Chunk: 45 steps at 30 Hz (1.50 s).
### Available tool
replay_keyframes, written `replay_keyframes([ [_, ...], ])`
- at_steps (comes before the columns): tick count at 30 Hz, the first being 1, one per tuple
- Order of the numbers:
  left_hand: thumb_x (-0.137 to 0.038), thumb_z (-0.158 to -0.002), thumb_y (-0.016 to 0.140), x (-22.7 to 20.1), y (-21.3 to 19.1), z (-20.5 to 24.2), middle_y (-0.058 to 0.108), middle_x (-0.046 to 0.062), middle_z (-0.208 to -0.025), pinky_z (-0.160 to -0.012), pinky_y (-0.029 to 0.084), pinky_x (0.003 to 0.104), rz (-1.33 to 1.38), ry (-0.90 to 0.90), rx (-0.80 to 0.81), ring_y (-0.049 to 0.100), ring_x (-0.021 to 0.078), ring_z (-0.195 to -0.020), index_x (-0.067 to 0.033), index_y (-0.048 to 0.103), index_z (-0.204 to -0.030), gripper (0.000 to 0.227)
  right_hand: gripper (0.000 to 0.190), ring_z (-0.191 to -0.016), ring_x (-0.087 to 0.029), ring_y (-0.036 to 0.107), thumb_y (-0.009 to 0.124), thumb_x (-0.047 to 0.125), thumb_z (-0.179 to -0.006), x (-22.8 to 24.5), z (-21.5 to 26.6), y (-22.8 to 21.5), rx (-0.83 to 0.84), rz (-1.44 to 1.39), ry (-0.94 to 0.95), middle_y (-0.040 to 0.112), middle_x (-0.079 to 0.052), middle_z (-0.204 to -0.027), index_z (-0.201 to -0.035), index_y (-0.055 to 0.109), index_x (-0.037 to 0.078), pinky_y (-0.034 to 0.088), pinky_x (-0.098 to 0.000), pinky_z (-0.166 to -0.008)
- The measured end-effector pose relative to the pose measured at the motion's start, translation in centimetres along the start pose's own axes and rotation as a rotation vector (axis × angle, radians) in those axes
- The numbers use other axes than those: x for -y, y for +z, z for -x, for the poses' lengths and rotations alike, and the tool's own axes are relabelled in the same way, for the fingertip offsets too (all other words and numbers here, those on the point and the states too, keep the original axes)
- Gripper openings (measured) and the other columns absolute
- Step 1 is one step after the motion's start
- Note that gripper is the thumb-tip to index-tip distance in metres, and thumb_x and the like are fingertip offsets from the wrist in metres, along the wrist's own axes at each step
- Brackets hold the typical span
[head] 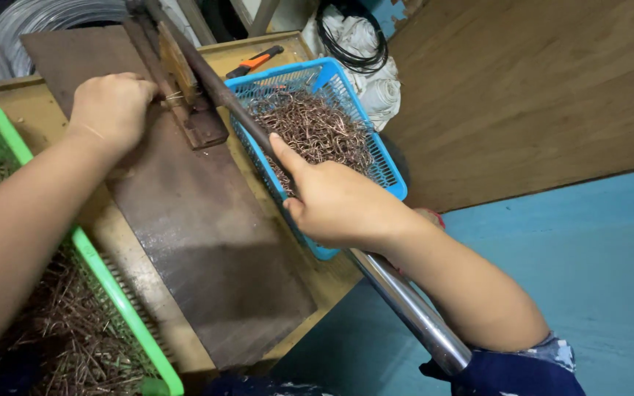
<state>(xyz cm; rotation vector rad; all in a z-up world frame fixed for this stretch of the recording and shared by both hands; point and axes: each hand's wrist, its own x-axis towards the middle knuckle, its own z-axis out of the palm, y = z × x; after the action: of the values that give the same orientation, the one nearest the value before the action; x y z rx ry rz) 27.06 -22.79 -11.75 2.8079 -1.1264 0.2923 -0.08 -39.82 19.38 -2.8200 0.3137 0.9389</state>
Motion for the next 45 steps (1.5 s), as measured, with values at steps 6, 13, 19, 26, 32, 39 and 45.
replay_keyframes([
  [6,-0.012,-0.091,0.061,0.4,1.5,-0.9,0.080,0.010,-0.097,-0.060,0.060,0.050,0.000,-0.020,-0.009,0.080,0.0389,-0.088,-0.0175,0.066,-0.115,0.024,0.093,-0.083,-0.051,0.068,0.050,0.022,-0.099,-0.3,-0.2,0.6,0.010,-0.011,-0.013,0.073,-0.032,-0.093,-0.179,0.005,0.018,0.046,-0.0569,-0.072],
  [13,-0.035,-0.110,0.062,-1.4,0.8,-1.7,0.081,0.017,-0.099,-0.062,0.057,0.058,0.099,-0.032,-0.031,0.078,0.0480,-0.087,-0.0100,0.056,-0.116,0.027,0.091,-0.095,-0.055,0.069,0.053,0.023,-0.100,-1.2,-1.5,4.3,-0.010,-0.102,0.021,0.072,-0.038,-0.103,-0.179,0.008,0.024,0.049,-0.0599,-0.084],
  [19,-0.027,-0.106,0.068,-2.3,0.4,-1.9,0.080,0.020,-0.092,-0.059,0.056,0.059,0.158,-0.064,-0.050,0.076,0.0508,-0.079,-0.0057,0.051,-0.120,0.030,0.090,-0.085,-0.055,0.068,0.054,0.022,-0.102,-2.7,-3.9,10.9,-0.104,-0.142,0.019,0.074,-0.033,-0.090,-0.178,0.005,0.028,0.050,-0.0626,-0.079],
  [26,-0.034,-0.108,0.070,-2.2,0.6,-1.9,0.079,0.019,-0.090,-0.059,0.055,0.059,0.180,-0.080,-0.057,0.074,0.0504,-0.075,-0.0069,0.052,-0.119,0.035,0.089,-0.073,-0.052,0.069,0.059,0.019,-0.099,-4.1,-6.8,17.4,-0.335,-0.157,-0.055,0.075,-0.025,-0.083,-0.177,0.015,0.024,0.052,-0.0627,-0.069],
  [32,0.003,-0.088,0.051,-5.7,-5.6,-0.5,0.062,0.032,-0.113,-0.072,0.054,0.060,0.269,-0.170,-0.109,0.060,0.0509,-0.097,0.0061,0.052,-0.121,0.033,0.088,-0.067,-0.047,0.069,0.062,0.015,-0.096,-4.2,-6.8,18.3,-0.473,-0.110,-0.119,0.076,-0.022,-0.077,-0.175,0.023,0.017,0.052,-0.0597,-0.067],
  [39,-0.032,-0.096,0.051,-18.0,-5.9,-1.1,0.060,0.021,-0.135,-0.112,0.040,0.070,0.522,0.522,-0.397,0.057,0.0417,-0.134,-0.0033,0.056,-0.147,0.059,0.080,-0.080,-0.036,0.080,0.066,0.026,-0.096,-6.4,-9.3,22.2,-0.624,0.106,-0.123,0.076,-0.015,-0.083,-0.170,0.038,0.017,0.064,-0.0473,-0.073],
  [45,-0.062,-0.105,0.037,-19.4,-2.9,-1.6,0.060,0.013,-0.134,-0.115,0.037,0.063,0.379,0.529,-0.195,0.056,0.0290,-0.133,-0.0093,0.050,-0.147,0.068,0.079,-0.097,-0.049,0.078,0.061,0.028,-0.101,-5.5,-8.3,19.6,-0.371,-0.099,-0.052,0.077,-0.026,-0.099,-0.170,0.030,0.007,0.061,-0.0585,-0.085],
])
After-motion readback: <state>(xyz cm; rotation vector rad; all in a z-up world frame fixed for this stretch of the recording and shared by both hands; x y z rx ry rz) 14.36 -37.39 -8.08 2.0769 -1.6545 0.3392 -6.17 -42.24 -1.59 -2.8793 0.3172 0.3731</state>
